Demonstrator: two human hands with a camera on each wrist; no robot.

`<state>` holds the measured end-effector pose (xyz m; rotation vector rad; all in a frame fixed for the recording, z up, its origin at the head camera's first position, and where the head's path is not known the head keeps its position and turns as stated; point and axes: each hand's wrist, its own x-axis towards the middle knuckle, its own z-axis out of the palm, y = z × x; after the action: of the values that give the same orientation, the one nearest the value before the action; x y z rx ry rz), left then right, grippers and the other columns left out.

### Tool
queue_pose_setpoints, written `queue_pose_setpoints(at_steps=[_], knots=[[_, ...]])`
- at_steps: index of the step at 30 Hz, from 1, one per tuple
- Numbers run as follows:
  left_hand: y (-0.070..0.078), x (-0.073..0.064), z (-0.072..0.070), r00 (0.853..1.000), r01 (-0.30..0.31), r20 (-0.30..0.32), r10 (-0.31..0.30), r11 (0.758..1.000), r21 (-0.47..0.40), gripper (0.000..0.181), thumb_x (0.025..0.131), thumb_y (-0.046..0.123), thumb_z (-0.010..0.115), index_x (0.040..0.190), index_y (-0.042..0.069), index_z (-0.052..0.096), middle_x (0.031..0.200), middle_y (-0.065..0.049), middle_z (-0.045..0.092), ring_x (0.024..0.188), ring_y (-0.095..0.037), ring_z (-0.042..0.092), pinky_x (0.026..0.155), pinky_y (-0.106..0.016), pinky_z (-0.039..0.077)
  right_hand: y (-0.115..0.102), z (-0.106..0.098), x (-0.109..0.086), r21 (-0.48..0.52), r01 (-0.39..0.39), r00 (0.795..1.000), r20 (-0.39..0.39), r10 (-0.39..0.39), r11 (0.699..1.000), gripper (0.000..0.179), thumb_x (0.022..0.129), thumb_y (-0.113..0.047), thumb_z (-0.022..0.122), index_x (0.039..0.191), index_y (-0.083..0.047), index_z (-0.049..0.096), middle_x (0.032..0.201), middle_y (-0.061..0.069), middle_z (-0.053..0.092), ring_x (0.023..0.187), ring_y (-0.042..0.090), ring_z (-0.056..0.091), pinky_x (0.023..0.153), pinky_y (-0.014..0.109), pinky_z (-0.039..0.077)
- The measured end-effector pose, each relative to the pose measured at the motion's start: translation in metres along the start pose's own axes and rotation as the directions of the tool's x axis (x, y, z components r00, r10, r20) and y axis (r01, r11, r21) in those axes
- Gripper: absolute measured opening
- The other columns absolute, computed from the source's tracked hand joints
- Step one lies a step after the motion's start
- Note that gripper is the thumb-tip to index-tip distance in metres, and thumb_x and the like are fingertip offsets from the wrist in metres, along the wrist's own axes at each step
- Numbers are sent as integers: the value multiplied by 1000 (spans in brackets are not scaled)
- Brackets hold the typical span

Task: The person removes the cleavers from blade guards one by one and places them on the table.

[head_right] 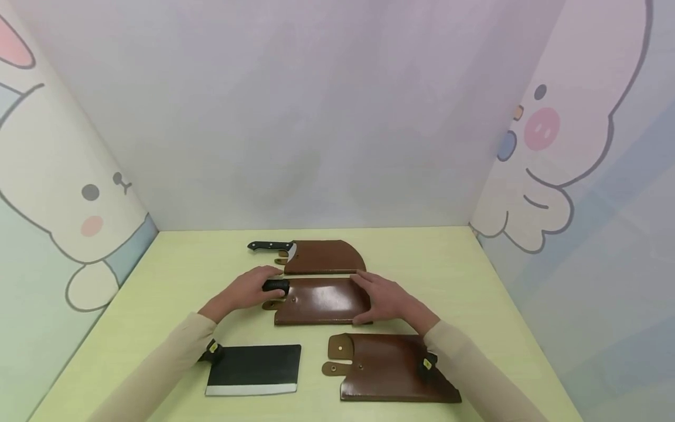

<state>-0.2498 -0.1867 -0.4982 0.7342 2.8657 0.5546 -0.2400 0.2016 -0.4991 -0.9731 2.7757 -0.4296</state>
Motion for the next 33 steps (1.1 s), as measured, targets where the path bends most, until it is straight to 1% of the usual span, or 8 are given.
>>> queue_pose_setpoints(at_steps=[6,10,12,14,18,23,28,33], knots=[[1,5,-2,1000,-16,15,16,1000,12,55,99,43,67,137,4,62,137,-14,61,124,-31,58,94,-47,49,0,1,2,-22,1,999,36,0,1000,118,72,-75,78,160,-12,34,163,17,33,145,38,40,106,55,45],[2,7,-3,999,-25,25,25,1000,-8,49,97,39,71,131,5,66,125,-11,64,107,-24,61,88,-43,50,-2,-1,3,-23,12,998,60,-10,1000,121,69,-74,80,160,-10,33,163,19,33,147,39,36,108,56,42],[3,8,-4,999,-19,32,20,999,-31,46,95,36,74,128,5,68,119,-9,64,98,-20,60,84,-41,50,-3,-2,4,-37,18,997,72,-16,999,122,69,-75,80,161,-9,32,163,19,33,148,39,35,109,57,41],[4,8,-5,999,-16,35,17,999,-47,46,93,34,77,126,4,68,115,-9,63,94,-19,58,82,-41,50,-3,-2,5,-55,25,997,79,-20,998,123,69,-75,80,161,-9,32,163,19,33,148,39,35,109,57,40],[6,8,-6,1000,-16,23,17,999,-45,47,89,31,82,125,4,68,113,-10,62,94,-21,59,82,-42,51,-3,-1,7,-74,43,996,78,-37,996,125,68,-77,80,160,-8,32,162,20,34,148,40,35,108,59,41],[6,10,-5,1000,-7,2,7,999,-35,43,84,29,87,116,6,70,107,-8,64,92,-20,59,80,-42,50,-3,1,9,-105,54,996,77,-46,993,128,67,-80,78,161,-8,31,162,20,34,148,39,35,107,59,42],[6,12,-3,1000,2,-6,-2,999,-32,39,82,29,88,110,9,71,101,-4,65,90,-18,59,80,-42,50,-3,3,10,-122,46,996,84,-36,991,129,66,-81,78,161,-8,30,162,19,34,148,38,35,106,59,42],[5,12,-2,1000,-2,-18,1,1000,-29,39,81,30,89,109,9,72,100,-4,65,88,-18,59,79,-41,50,-3,3,11,-119,34,996,88,-23,992,128,67,-79,78,161,-8,30,161,19,36,148,37,36,107,59,41]])
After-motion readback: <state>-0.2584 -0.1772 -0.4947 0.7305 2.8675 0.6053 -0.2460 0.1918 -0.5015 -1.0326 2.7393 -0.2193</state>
